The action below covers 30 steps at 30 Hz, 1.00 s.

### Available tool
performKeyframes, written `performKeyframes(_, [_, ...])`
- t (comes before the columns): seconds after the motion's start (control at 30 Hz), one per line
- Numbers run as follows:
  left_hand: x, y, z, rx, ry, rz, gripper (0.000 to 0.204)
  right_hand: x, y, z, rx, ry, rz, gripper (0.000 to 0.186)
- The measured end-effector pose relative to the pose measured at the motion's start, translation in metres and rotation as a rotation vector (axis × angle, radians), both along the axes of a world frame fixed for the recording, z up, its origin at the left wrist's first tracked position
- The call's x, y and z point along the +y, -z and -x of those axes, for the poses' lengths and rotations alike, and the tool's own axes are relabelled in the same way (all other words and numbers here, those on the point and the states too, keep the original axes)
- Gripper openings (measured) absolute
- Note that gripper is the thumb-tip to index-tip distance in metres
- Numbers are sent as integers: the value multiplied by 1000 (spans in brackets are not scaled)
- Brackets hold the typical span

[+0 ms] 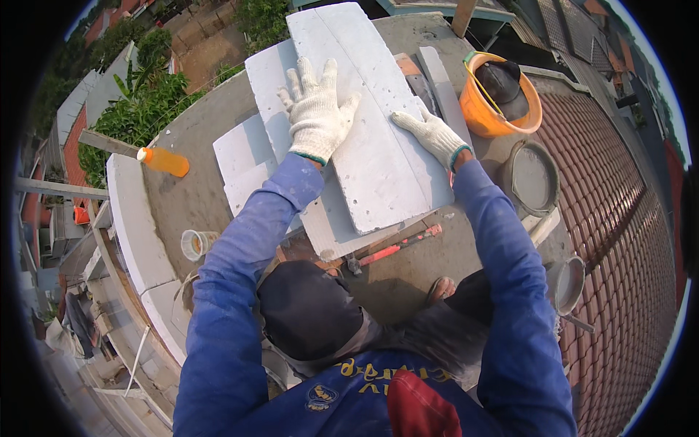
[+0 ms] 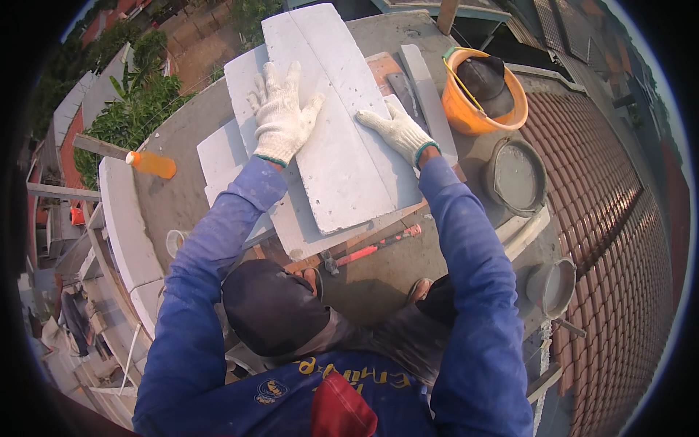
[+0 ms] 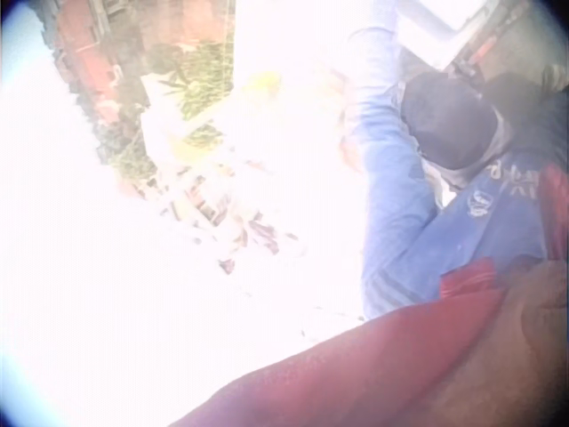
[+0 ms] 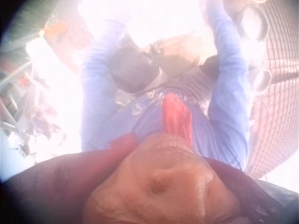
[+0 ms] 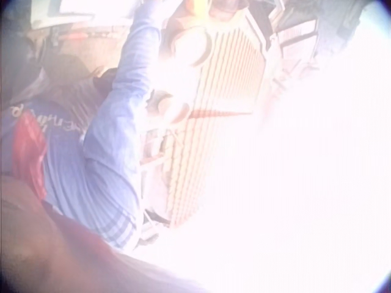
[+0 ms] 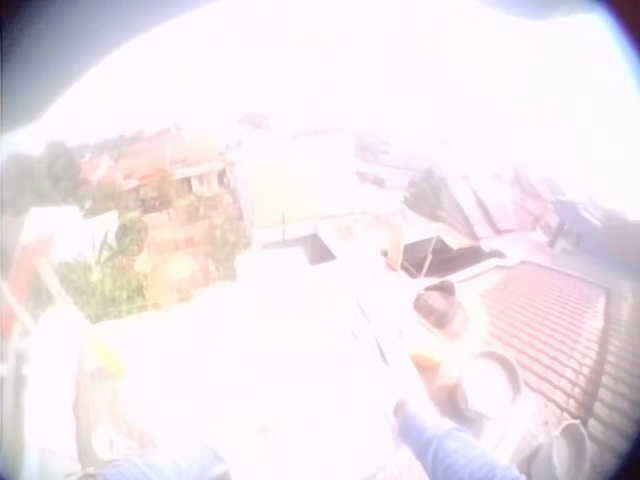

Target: The person measures and marks white rectangular tiles on a rooftop workbench, then uses a hand saw to cut them. The person handles the tiles one at a time, aligns them, and stacks the cut pieces.

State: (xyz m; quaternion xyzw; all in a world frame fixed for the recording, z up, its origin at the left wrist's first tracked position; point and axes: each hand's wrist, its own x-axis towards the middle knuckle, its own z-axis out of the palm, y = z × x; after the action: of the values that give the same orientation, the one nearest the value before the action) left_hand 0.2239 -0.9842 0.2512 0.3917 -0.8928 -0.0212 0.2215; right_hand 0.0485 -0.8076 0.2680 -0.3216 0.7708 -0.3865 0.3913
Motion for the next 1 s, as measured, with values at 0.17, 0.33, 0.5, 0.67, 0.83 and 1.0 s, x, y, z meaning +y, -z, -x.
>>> performKeyframes(0.17, [-54,-53,81,-127,513,65,66,0,-16,-1,-14,54,-81,94])
performKeyframes(0.33, [-81,-50,126,-432,566,15,58,-10,-15,-13,-69,68,24,92])
performKeyframes(0.5, [-83,-35,129,-336,540,-85,54,-9,8,13,-56,-6,16,93])
performKeyframes(0.67, [-98,-43,92,-309,345,-142,55,-40,1,32,-43,-171,-60,86])
performKeyframes(0.83, [-109,-54,49,-318,157,-66,57,-59,-15,22,819,-190,-95,94])
performKeyframes(1.0, [-132,-49,-25,-372,-49,-103,60,-26,-81,-64,545,189,310,55])
